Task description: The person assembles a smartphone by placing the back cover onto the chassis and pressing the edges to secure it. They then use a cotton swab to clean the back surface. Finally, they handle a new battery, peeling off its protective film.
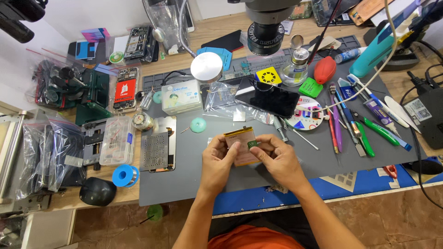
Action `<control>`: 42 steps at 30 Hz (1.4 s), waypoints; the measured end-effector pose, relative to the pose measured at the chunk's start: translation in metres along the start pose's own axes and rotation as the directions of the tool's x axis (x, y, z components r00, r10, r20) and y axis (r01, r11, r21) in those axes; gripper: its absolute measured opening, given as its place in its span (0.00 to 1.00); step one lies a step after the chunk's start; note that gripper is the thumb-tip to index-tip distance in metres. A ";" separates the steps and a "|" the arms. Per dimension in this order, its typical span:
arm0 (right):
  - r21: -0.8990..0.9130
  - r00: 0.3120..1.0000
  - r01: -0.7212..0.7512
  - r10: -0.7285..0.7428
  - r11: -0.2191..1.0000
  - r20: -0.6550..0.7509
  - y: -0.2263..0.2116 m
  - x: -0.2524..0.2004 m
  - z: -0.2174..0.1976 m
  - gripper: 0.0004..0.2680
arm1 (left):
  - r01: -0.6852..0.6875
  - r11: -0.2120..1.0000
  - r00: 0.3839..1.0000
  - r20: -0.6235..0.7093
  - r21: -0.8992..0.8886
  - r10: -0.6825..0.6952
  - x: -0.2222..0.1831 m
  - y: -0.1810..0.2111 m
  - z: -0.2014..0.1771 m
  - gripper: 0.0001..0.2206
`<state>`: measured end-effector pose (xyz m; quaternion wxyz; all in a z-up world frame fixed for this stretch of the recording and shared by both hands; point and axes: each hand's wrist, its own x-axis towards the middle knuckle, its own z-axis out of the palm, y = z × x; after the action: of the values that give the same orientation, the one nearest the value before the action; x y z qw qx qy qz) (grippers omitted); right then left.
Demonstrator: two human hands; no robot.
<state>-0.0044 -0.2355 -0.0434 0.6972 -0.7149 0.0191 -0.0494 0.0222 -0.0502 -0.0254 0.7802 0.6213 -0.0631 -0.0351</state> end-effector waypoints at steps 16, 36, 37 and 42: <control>0.033 0.891 0.420 -0.419 0.907 0.174 -0.062 0.024 -0.007 0.25 | -0.038 0.988 0.996 -0.072 0.147 0.049 -0.003 -0.001 -0.001 0.09; -0.130 0.861 0.467 -0.416 0.875 0.293 -0.070 0.022 -0.009 0.22 | -0.080 0.969 0.993 -0.062 0.232 0.097 -0.006 -0.003 -0.003 0.09; -0.128 0.861 0.467 -0.416 0.875 0.294 -0.066 0.022 -0.010 0.22 | -0.080 0.969 0.993 -0.063 0.233 0.097 -0.008 -0.005 -0.003 0.09; -0.021 0.884 0.374 -0.349 0.927 0.312 -0.057 0.032 -0.012 0.23 | -0.071 0.975 0.993 -0.077 0.211 0.090 -0.008 -0.003 -0.005 0.09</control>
<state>0.0236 -0.2486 0.0152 0.6409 -0.7324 -0.2195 -0.0678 0.0149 -0.0452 -0.0299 0.7136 0.6975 -0.0577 0.0303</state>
